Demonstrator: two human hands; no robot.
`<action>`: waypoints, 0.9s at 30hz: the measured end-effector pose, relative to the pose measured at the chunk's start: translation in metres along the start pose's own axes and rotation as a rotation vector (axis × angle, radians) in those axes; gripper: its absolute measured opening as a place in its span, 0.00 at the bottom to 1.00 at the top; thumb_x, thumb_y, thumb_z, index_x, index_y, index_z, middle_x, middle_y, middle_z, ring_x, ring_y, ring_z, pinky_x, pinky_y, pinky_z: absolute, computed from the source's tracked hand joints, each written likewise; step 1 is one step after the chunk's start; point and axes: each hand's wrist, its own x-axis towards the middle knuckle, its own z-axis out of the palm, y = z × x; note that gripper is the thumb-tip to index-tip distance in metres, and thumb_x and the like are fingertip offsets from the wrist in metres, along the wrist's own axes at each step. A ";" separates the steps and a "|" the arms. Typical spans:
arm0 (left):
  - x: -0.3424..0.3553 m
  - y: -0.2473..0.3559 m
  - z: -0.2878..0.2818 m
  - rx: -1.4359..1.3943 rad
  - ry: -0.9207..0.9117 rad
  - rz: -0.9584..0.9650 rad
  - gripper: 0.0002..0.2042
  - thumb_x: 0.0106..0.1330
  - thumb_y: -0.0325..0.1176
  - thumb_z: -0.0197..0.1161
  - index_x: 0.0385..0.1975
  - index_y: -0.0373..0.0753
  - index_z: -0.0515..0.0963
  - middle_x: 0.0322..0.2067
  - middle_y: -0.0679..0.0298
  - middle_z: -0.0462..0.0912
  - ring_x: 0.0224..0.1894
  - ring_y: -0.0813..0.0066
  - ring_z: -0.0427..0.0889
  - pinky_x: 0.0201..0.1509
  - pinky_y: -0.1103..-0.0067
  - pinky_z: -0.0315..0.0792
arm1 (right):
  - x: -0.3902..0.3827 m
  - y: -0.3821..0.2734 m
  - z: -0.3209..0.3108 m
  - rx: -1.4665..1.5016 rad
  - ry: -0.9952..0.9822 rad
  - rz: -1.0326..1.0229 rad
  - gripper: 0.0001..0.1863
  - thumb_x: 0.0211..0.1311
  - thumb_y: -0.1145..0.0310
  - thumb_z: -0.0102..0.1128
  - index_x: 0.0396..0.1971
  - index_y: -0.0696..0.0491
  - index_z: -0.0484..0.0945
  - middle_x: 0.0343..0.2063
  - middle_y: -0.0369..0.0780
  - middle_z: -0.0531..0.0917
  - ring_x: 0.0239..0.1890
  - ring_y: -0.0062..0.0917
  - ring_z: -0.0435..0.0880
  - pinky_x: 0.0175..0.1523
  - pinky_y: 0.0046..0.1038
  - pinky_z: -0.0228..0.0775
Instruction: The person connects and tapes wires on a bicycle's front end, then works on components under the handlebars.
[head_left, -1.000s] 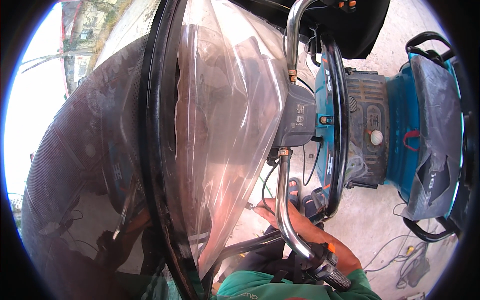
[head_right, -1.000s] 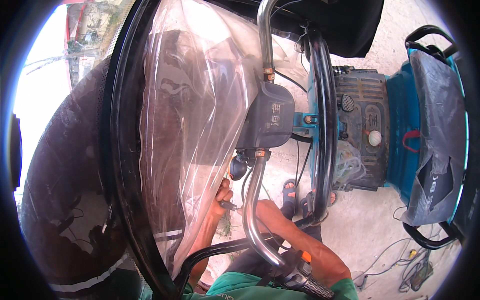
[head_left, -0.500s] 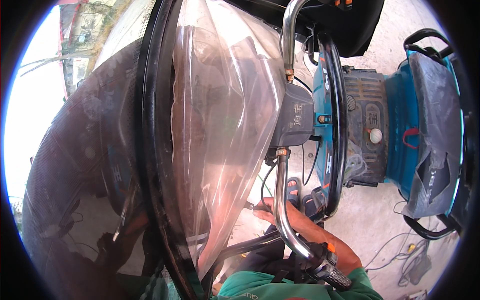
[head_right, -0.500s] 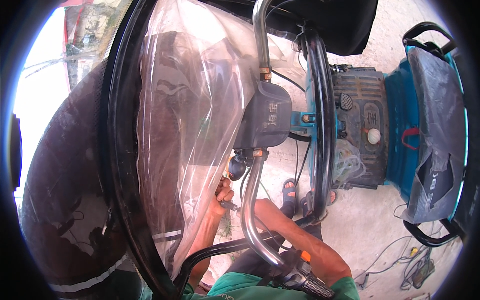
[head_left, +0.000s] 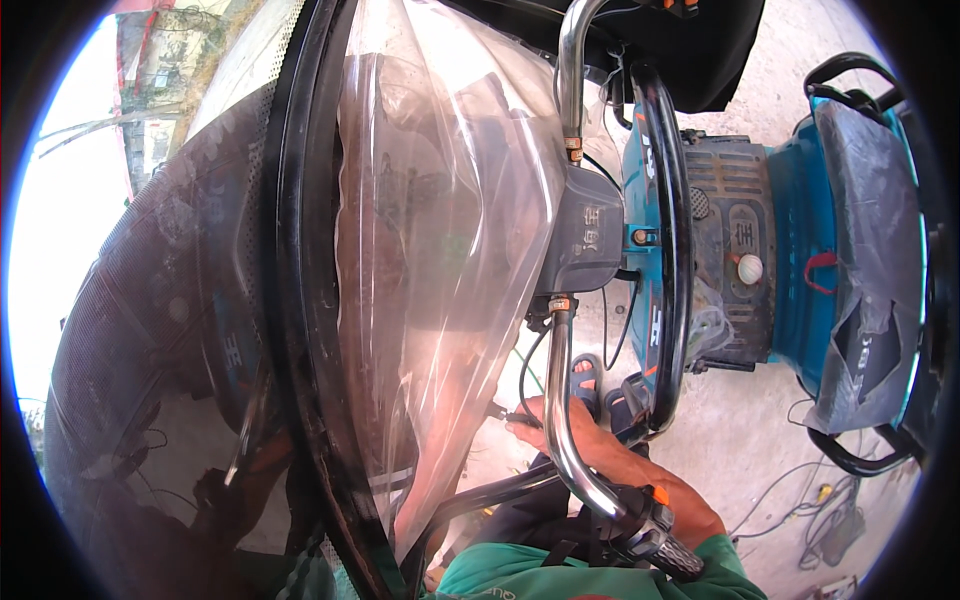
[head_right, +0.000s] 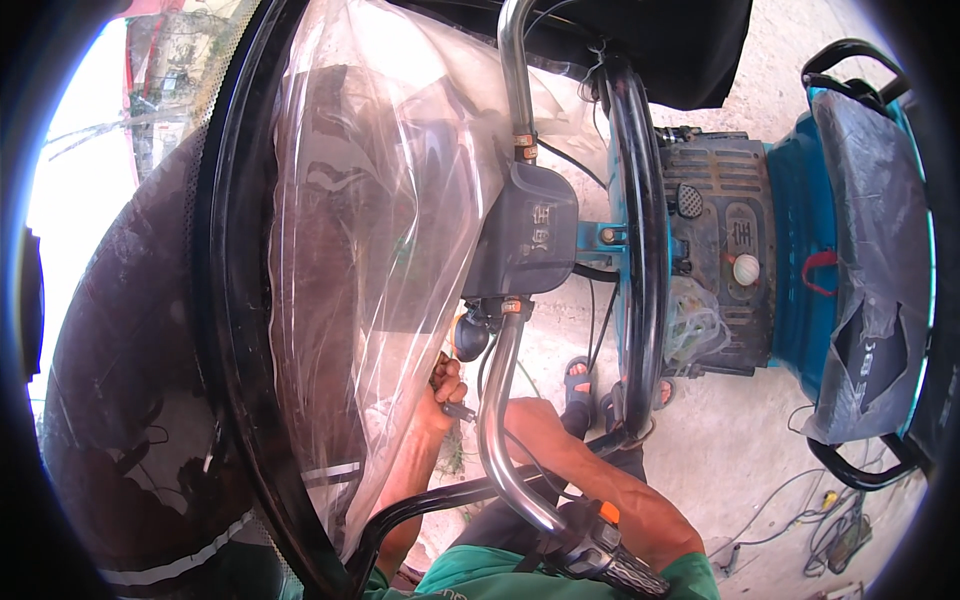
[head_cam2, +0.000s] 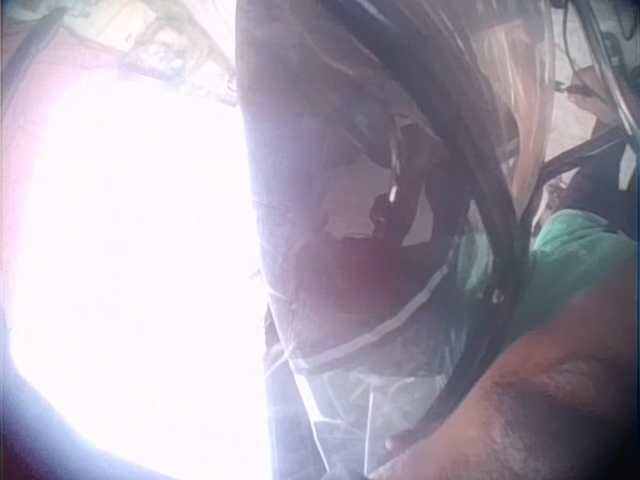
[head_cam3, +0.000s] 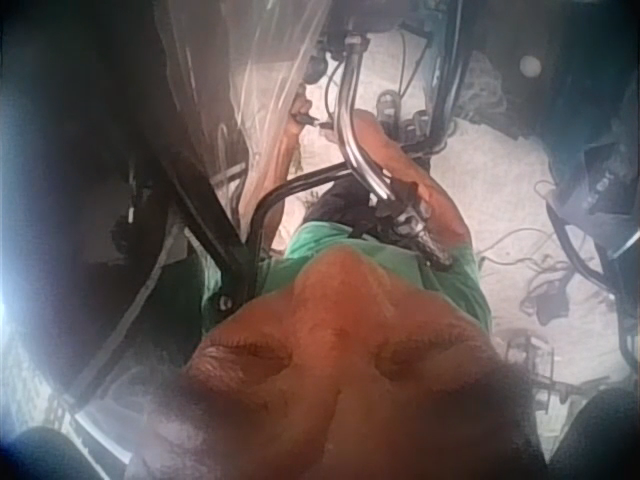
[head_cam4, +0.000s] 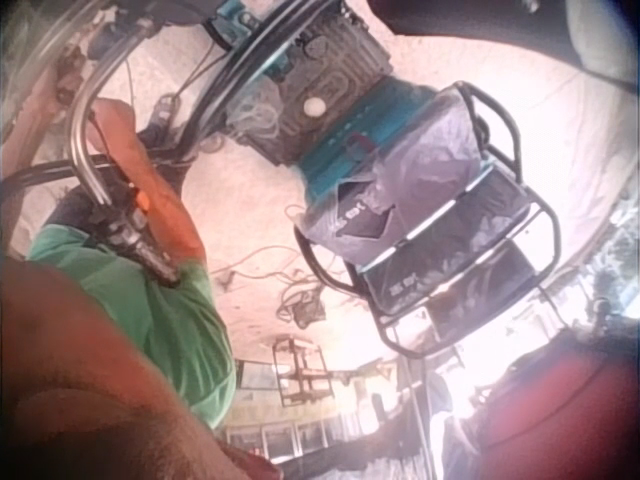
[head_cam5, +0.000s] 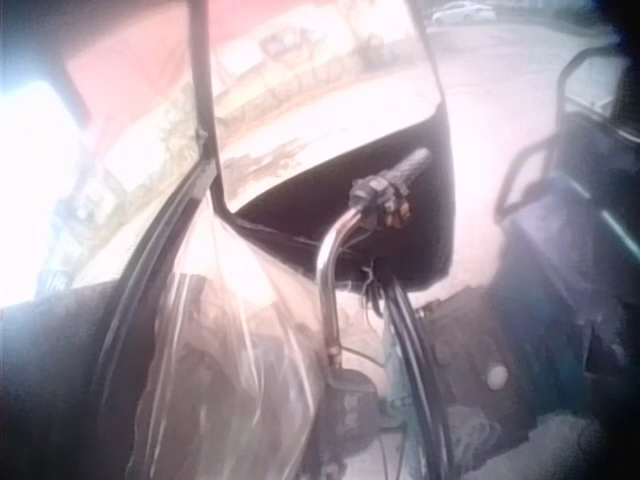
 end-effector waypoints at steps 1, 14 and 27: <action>0.002 -0.001 -0.002 -0.001 0.019 -0.017 0.12 0.73 0.41 0.55 0.31 0.40 0.74 0.22 0.62 0.77 0.09 0.84 0.57 0.15 0.83 0.52 | 0.000 -0.002 -0.001 0.000 0.000 0.000 0.14 0.63 0.61 0.64 0.32 0.59 0.82 0.18 0.45 0.78 0.23 0.35 0.79 0.31 0.38 0.70; 0.005 -0.001 0.000 -0.048 0.061 -0.051 0.11 0.72 0.40 0.57 0.30 0.42 0.73 0.23 0.62 0.77 0.10 0.84 0.56 0.15 0.84 0.52 | -0.002 -0.012 -0.009 -0.019 0.155 -0.072 0.15 0.61 0.62 0.66 0.25 0.59 0.78 0.18 0.46 0.77 0.22 0.38 0.79 0.30 0.39 0.70; 0.002 0.005 0.007 -0.031 0.011 -0.031 0.12 0.71 0.40 0.57 0.30 0.39 0.75 0.23 0.60 0.79 0.10 0.83 0.58 0.16 0.83 0.53 | -0.002 0.000 -0.002 0.268 0.013 -0.021 0.18 0.72 0.57 0.58 0.36 0.59 0.80 0.17 0.37 0.71 0.22 0.20 0.71 0.28 0.30 0.64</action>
